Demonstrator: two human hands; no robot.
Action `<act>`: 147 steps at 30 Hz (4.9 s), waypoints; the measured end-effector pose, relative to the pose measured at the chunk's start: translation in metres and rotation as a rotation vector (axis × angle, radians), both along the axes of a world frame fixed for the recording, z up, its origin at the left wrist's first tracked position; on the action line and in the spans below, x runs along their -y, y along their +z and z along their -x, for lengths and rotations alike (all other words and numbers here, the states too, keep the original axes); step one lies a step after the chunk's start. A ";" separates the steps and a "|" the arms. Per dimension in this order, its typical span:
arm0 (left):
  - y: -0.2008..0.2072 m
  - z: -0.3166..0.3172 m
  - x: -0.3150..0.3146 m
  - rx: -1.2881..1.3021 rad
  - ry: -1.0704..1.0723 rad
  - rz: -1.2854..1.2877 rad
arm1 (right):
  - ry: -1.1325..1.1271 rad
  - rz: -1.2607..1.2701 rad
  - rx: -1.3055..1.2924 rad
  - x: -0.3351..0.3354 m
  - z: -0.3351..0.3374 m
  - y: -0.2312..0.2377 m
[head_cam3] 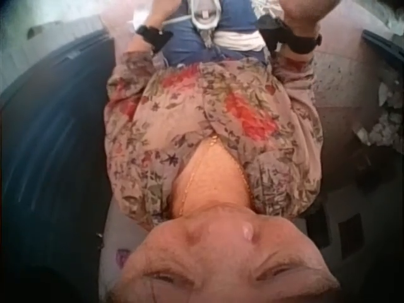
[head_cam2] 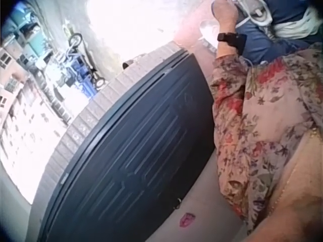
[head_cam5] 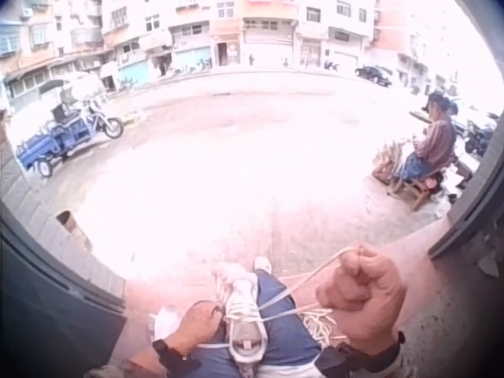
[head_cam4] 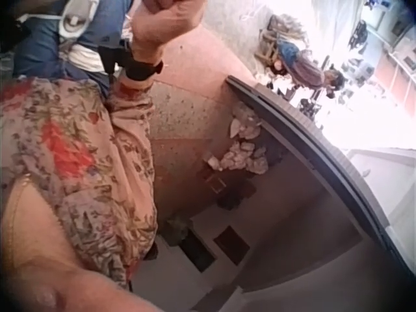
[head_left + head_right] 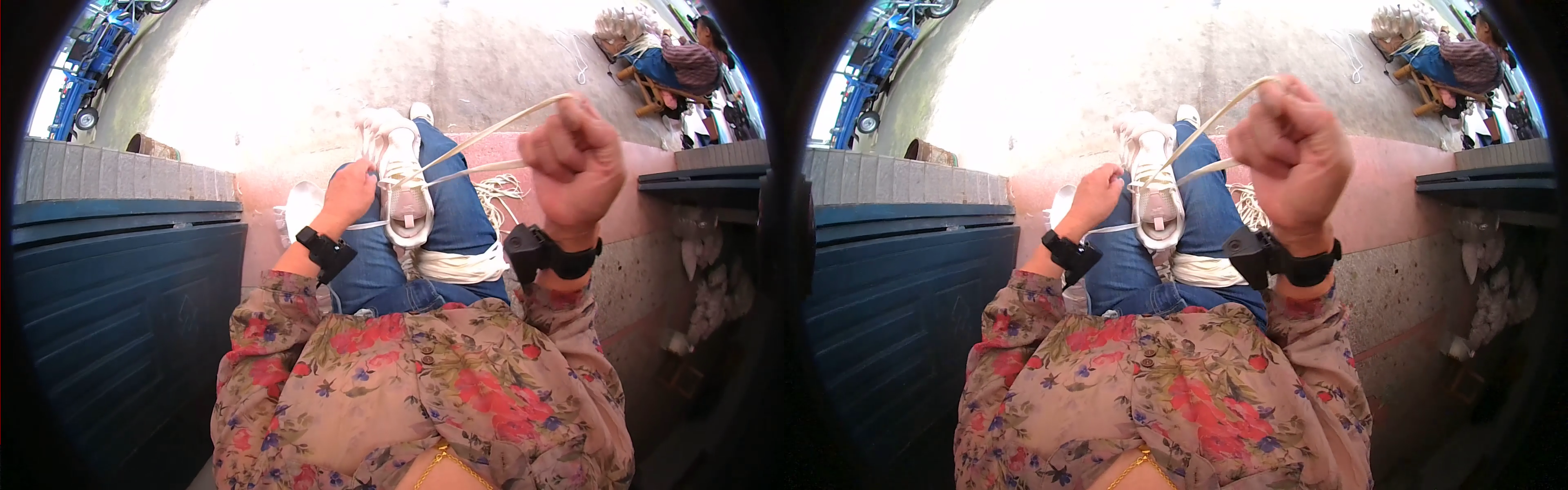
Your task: The recorder is lacing a white shoe while seated.
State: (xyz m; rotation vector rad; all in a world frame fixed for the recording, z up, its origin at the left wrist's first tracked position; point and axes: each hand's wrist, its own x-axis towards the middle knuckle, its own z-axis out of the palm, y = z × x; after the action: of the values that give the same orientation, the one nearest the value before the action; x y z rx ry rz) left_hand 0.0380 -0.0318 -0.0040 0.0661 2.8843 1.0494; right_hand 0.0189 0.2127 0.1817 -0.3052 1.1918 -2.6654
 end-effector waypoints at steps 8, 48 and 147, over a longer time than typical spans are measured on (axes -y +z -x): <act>0.040 0.032 -0.020 0.203 -0.174 -0.389 | 0.080 0.232 -0.415 -0.006 0.008 0.005; 0.009 -0.031 0.008 0.270 -0.056 -0.234 | 0.088 -1.653 -0.361 0.018 -0.029 -0.207; -0.222 -0.059 0.212 0.297 0.456 0.151 | 0.355 -1.648 -0.637 -0.009 -0.063 -0.167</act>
State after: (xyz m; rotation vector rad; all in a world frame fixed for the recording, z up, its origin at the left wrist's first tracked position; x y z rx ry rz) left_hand 0.0967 -0.2434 -0.2258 -0.7203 2.7446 0.7973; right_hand 0.0819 0.2217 0.0142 -0.8632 2.5943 -0.6448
